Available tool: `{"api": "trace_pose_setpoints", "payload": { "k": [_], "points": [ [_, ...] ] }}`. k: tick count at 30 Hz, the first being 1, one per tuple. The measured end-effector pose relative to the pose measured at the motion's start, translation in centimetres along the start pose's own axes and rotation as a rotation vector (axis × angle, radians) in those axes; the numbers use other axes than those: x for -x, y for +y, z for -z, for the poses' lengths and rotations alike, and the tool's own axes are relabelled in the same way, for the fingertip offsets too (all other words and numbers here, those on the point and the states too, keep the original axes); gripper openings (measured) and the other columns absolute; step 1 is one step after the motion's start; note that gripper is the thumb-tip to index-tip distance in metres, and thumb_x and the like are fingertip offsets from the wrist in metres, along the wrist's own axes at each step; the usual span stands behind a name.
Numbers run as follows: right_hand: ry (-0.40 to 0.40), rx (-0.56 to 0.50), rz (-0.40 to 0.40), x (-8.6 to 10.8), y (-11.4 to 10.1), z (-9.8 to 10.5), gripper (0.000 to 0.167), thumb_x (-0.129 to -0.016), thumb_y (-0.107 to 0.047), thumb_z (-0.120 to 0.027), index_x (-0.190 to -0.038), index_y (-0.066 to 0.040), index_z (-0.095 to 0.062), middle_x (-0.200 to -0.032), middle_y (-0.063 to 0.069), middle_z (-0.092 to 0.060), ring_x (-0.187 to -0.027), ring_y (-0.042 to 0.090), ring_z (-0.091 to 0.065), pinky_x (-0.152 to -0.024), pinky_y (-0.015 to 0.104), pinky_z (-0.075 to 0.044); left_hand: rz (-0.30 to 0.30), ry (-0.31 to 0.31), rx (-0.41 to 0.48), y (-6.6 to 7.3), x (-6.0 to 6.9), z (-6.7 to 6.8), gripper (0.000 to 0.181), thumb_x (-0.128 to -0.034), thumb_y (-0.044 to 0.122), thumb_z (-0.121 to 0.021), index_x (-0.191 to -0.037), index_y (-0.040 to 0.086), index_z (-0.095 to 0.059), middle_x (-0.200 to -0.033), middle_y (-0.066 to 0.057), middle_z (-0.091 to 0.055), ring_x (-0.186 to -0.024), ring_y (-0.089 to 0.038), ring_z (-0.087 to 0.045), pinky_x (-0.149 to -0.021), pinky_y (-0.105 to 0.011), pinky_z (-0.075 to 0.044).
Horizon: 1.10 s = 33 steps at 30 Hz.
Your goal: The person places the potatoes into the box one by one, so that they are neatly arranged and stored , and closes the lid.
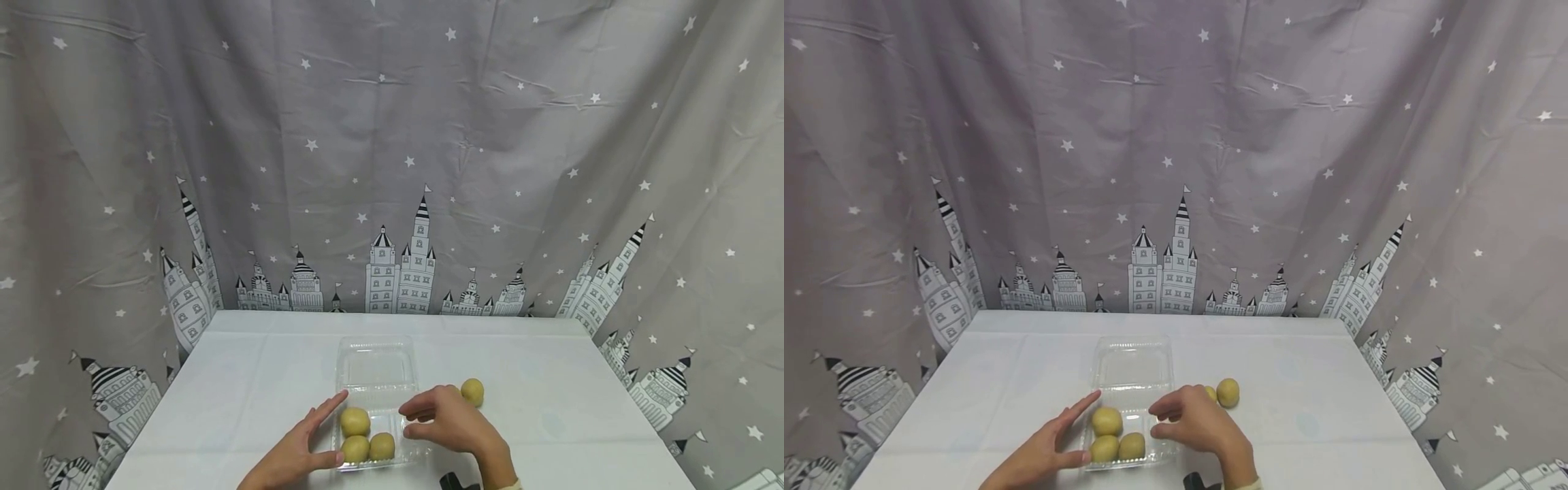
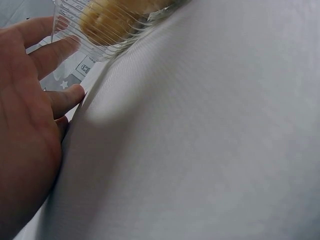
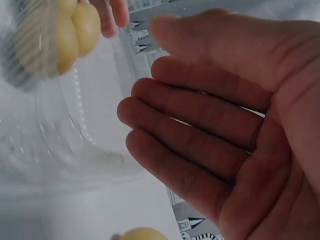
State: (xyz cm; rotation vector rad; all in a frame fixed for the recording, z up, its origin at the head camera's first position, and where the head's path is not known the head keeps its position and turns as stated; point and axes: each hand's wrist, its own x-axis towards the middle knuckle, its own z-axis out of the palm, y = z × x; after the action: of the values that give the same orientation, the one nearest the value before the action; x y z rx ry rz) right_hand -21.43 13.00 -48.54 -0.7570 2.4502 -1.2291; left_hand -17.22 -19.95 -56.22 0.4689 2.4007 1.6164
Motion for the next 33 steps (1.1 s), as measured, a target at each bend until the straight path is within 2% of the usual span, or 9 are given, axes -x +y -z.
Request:
{"api": "trace_pose_setpoints", "payload": {
  "k": [3,5,10,17,21,25,27,32,33],
  "points": [
    [-0.002,-0.015,0.012,0.4,0.2,0.7,0.037,-0.089,-0.021,-0.09,-0.121,-0.003,-0.083,-0.119,0.011,-0.083,-0.11,0.029,-0.081,-0.095,0.034,-0.067,0.032,-0.009,0.008,0.2,0.0,0.0,0.092,-0.0919,0.029,-0.085,-0.172,0.026,-0.039,-0.18,-0.004,-0.034,-0.17,-0.032,-0.015,-0.107,0.006,0.005],
    [-0.004,-0.018,0.009,0.5,0.3,1.2,0.04,-0.089,-0.021,-0.091,-0.123,-0.003,-0.082,-0.122,0.013,-0.083,-0.112,0.033,-0.081,-0.097,0.038,-0.067,0.02,-0.008,0.007,0.1,0.0,0.0,0.093,-0.0919,0.028,-0.085,-0.172,0.025,-0.038,-0.18,-0.004,-0.033,-0.17,-0.032,-0.016,-0.107,0.006,0.004],
    [0.011,-0.014,-0.011,1.1,1.0,2.6,0.044,-0.089,-0.022,-0.091,-0.127,-0.004,-0.08,-0.127,0.012,-0.081,-0.115,0.028,-0.08,-0.1,0.04,-0.066,-0.002,-0.003,-0.012,0.0,0.0,0.0,0.093,-0.0918,0.029,-0.085,-0.172,0.023,-0.038,-0.18,-0.004,-0.035,-0.169,-0.027,-0.019,-0.109,0.004,0.005],
    [0.032,-0.016,0.038,2.9,3.4,5.0,0.048,-0.089,-0.022,-0.093,-0.129,0.0,-0.078,-0.128,0.017,-0.079,-0.117,0.031,-0.078,-0.103,0.037,-0.064,0.027,-0.009,-0.022,0.4,0.2,0.0,0.092,-0.0926,0.031,-0.085,-0.172,0.026,-0.038,-0.18,-0.002,-0.034,-0.169,-0.037,-0.018,-0.119,-0.005,0.005],
    [0.047,0.003,0.01,4.2,4.8,6.4,0.05,-0.088,-0.024,-0.093,-0.13,-0.002,-0.078,-0.13,0.013,-0.079,-0.12,0.03,-0.078,-0.103,0.029,-0.063,0.021,-0.001,-0.041,0.4,0.3,0.0,0.093,-0.0925,0.032,-0.085,-0.172,0.026,-0.038,-0.18,-0.001,-0.035,-0.168,-0.04,-0.019,-0.122,-0.009,0.003],
    [0.055,0.019,-0.032,5.4,5.9,7.8,0.054,-0.089,-0.026,-0.093,-0.134,-0.003,-0.076,-0.134,0.013,-0.079,-0.125,0.033,-0.075,-0.104,0.035,-0.063,0.029,0.001,-0.041,0.3,0.2,0.1,0.093,-0.0919,0.031,-0.085,-0.172,0.027,-0.038,-0.18,-0.001,-0.035,-0.168,-0.041,-0.018,-0.119,-0.005,0.004],
    [0.059,0.018,-0.047,6.0,6.3,8.4,0.056,-0.088,-0.026,-0.094,-0.136,-0.002,-0.075,-0.135,0.015,-0.078,-0.126,0.037,-0.074,-0.106,0.04,-0.063,0.043,-0.001,-0.043,0.4,0.2,0.1,0.093,-0.092,0.031,-0.085,-0.172,0.028,-0.037,-0.18,0.0,-0.034,-0.169,-0.04,-0.018,-0.122,-0.009,0.004],
    [0.076,0.028,-0.082,7.3,7.5,9.6,0.06,-0.087,-0.027,-0.095,-0.138,-0.002,-0.074,-0.137,0.018,-0.077,-0.126,0.04,-0.074,-0.105,0.045,-0.063,0.063,-0.002,-0.07,0.6,0.1,0.0,0.093,-0.0921,0.034,-0.085,-0.172,0.029,-0.038,-0.18,-0.001,-0.035,-0.168,-0.04,-0.019,-0.135,-0.035,0.0],
    [0.081,0.032,-0.088,7.5,7.7,9.8,0.059,-0.088,-0.027,-0.094,-0.138,-0.002,-0.074,-0.137,0.018,-0.076,-0.126,0.04,-0.074,-0.105,0.045,-0.063,0.063,-0.002,-0.074,0.6,0.1,0.0,0.093,-0.0921,0.034,-0.085,-0.172,0.028,-0.038,-0.18,-0.001,-0.035,-0.168,-0.041,-0.019,-0.135,-0.037,0.0]
  ]
}}
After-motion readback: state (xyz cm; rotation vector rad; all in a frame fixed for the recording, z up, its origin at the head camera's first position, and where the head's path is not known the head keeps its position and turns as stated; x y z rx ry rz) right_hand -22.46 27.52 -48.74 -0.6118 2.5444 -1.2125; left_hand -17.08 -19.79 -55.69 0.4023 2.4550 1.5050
